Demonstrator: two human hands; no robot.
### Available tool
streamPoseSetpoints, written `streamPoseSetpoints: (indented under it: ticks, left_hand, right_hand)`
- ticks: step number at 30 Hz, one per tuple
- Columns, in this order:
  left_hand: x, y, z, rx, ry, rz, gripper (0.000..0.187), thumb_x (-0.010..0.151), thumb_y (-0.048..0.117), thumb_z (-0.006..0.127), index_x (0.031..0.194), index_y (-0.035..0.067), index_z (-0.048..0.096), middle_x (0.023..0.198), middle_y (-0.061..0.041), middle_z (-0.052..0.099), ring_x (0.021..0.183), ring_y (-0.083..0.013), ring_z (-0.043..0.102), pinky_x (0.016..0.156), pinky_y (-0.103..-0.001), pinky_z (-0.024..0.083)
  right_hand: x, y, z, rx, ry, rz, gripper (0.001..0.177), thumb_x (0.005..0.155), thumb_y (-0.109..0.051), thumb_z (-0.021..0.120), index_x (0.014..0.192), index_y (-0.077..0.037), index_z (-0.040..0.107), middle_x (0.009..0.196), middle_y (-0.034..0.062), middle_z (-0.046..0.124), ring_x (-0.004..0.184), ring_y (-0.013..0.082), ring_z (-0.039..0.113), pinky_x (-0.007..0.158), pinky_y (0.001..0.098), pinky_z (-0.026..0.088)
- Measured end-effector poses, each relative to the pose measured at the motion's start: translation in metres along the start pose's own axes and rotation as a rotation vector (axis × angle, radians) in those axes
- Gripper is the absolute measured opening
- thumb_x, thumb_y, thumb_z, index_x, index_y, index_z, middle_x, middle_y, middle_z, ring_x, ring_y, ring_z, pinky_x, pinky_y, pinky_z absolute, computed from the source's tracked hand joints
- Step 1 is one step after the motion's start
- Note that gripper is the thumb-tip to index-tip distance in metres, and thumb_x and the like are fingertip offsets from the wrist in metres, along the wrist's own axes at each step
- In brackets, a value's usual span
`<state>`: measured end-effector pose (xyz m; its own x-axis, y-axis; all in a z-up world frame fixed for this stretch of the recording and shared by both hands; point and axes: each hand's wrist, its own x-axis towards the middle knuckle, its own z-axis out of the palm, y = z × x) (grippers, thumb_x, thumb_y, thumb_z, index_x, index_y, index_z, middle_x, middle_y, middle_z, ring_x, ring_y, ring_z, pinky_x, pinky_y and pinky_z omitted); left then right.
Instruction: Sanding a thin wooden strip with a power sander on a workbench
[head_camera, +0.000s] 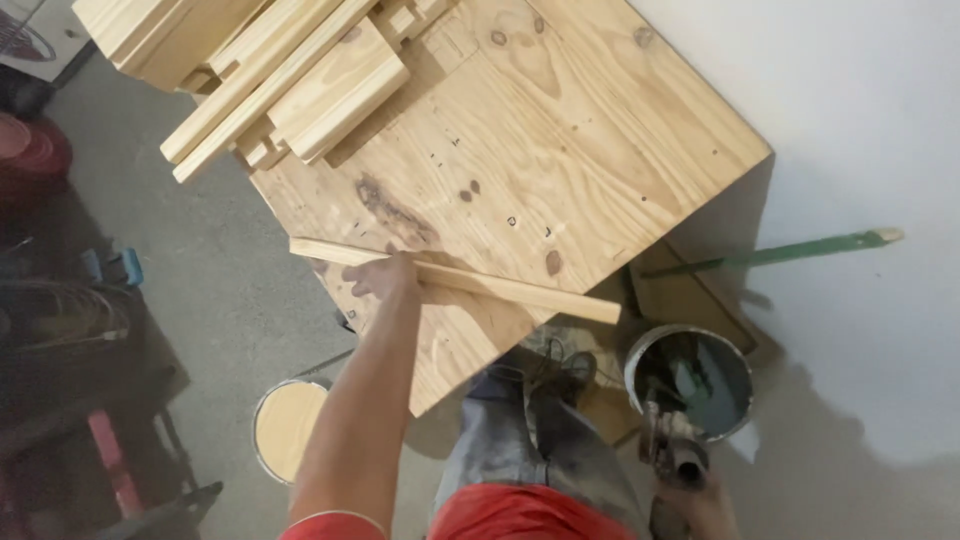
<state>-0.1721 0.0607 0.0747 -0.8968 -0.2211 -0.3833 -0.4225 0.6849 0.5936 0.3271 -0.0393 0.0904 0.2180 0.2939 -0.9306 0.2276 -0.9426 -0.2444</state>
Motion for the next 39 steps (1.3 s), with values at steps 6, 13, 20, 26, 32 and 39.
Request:
streamPoseSetpoints:
  ticks: [6, 13, 20, 26, 32, 39]
  left_hand:
    - [-0.035, 0.061, -0.081, -0.205, -0.23, 0.19, 0.094, 0.086, 0.005, 0.071, 0.161, 0.006, 0.015, 0.109, -0.012, 0.07, 0.089, -0.0246, 0.075, 0.065, -0.04, 0.064]
    - [-0.104, 0.061, -0.07, 0.293, -0.653, 1.372, 0.037, 0.085, 0.003, 0.072, 0.12, 0.011, 0.063, 0.109, -0.015, 0.066, 0.078, -0.0262, 0.066, 0.063, -0.036, 0.057]
    - [-0.049, -0.06, 0.0, 0.939, -0.855, 2.048, 0.058, 0.087, 0.01, 0.054, 0.142, 0.028, 0.055, 0.119, -0.008, 0.049, 0.093, -0.0377, 0.048, 0.071, -0.052, 0.052]
    - [-0.041, -0.073, -0.002, 0.937, -0.957, 2.017, 0.057, 0.085, 0.029, 0.069, 0.142, 0.031, 0.059, 0.119, -0.005, 0.054, 0.111, -0.0344, 0.054, 0.09, -0.04, 0.051]
    - [-0.102, -0.089, 0.039, 0.507, -1.011, 2.306, 0.093, 0.077, 0.062, 0.075, 0.154, 0.019, 0.048, 0.145, -0.02, 0.053, 0.139, -0.04, 0.049, 0.119, -0.052, 0.035]
    - [-0.099, -0.106, 0.056, 0.454, -0.954, 2.376, 0.06, 0.095, 0.061, 0.06, 0.133, 0.016, 0.061, 0.151, -0.019, 0.053, 0.143, -0.0314, 0.05, 0.119, -0.05, 0.036]
  right_hand:
    - [0.073, 0.038, -0.01, -0.261, 0.002, -0.055, 0.073, 0.069, -0.012, 0.095, 0.135, -0.001, 0.068, 0.123, 0.0183, 0.075, 0.115, 0.0263, 0.067, 0.089, 0.0422, 0.047]
    - [0.019, 0.013, -0.007, -0.067, -0.09, -0.11, 0.062, 0.066, -0.005, 0.089, 0.125, -0.001, 0.068, 0.118, 0.02, 0.074, 0.114, 0.0356, 0.068, 0.098, 0.0502, 0.052]
    - [0.023, 0.013, -0.012, -0.193, -0.012, -0.17, 0.084, 0.071, -0.017, 0.087, 0.147, -0.012, 0.052, 0.129, 0.0135, 0.072, 0.117, 0.0315, 0.068, 0.095, 0.0433, 0.053]
    - [0.052, -0.015, -0.001, 0.663, -0.404, 0.29, 0.056, 0.082, -0.03, 0.079, 0.128, -0.006, 0.058, 0.12, 0.0135, 0.07, 0.111, 0.0286, 0.067, 0.097, 0.0455, 0.054]
    - [0.097, 0.011, 0.023, 1.234, -0.614, 0.498, 0.059, 0.089, -0.05, 0.074, 0.128, -0.006, 0.063, 0.125, 0.0106, 0.068, 0.112, 0.0276, 0.064, 0.099, 0.049, 0.053]
    - [0.086, -0.015, 0.012, 0.371, -0.417, -0.01, 0.081, 0.088, -0.036, 0.078, 0.15, -0.01, 0.032, 0.15, 0.0189, 0.036, 0.137, 0.0407, 0.033, 0.114, 0.0608, 0.03]
